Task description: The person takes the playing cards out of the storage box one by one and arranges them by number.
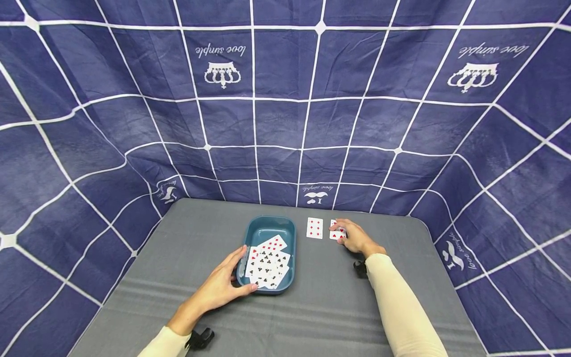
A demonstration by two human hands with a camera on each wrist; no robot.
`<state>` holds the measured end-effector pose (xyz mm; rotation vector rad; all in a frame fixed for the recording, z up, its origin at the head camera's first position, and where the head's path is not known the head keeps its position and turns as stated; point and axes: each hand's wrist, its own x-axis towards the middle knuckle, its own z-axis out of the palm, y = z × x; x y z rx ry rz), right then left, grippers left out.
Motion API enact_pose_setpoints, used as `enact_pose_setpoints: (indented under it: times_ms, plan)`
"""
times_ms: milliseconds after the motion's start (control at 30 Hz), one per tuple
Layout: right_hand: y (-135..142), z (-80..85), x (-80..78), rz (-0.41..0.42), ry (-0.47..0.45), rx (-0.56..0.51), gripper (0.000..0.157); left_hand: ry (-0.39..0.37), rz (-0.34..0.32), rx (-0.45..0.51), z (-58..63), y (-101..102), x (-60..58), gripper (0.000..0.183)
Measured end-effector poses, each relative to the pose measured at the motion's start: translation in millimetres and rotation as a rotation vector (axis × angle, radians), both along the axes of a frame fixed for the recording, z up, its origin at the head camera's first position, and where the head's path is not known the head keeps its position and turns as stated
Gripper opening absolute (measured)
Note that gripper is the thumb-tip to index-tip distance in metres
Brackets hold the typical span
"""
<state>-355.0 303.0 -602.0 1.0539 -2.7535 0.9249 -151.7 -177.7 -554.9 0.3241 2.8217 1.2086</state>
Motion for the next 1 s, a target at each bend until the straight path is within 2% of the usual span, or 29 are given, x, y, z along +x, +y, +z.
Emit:
enact_pose_setpoints:
  times_ms: [133,200,267,367,433,667,733,833,967,1000]
  plan:
    - [7.5,-23.7,-15.4,-0.032,0.029,0.03,0.045,-0.003,-0.001,0.002,0.4,0.2,0.0,0.123]
    - [9.3,-29.4,-21.1,-0.055,0.021,0.069,0.048,-0.002,-0.002,0.003,0.7,0.2,0.0,0.123]
    - [13.7,-41.9,-32.5,-0.069,0.031,0.089,0.053,-0.004,-0.001,0.006,0.8,0.0,0.1,0.123]
    - [15.3,-44.9,-35.9,-0.069,0.029,0.101,0.056,-0.008,-0.001,0.01,0.8,-0.1,0.0,0.123]
    - [14.4,-40.9,-32.0,-0.069,0.033,0.104,0.055,-0.007,0.0,0.008,0.6,0.3,0.3,0.123]
    - [-4.7,15.4,8.3,-0.033,-0.054,0.022,0.041,-0.011,0.0,0.009,0.1,1.4,0.7,0.122]
    - [-4.7,19.1,10.5,-0.019,-0.037,0.01,0.042,-0.013,0.0,0.011,0.5,1.4,0.9,0.122]
    - [-1.7,13.9,5.9,0.002,0.003,-0.004,0.046,-0.013,0.002,0.009,1.1,1.3,1.0,0.123]
    - [-10.0,28.4,10.7,-0.009,-0.013,-0.008,0.05,-0.012,0.006,0.01,1.1,0.8,0.6,0.123]
    - [-14.1,37.7,15.5,-0.026,-0.026,0.0,0.049,-0.014,0.006,0.01,1.0,0.7,0.5,0.123]
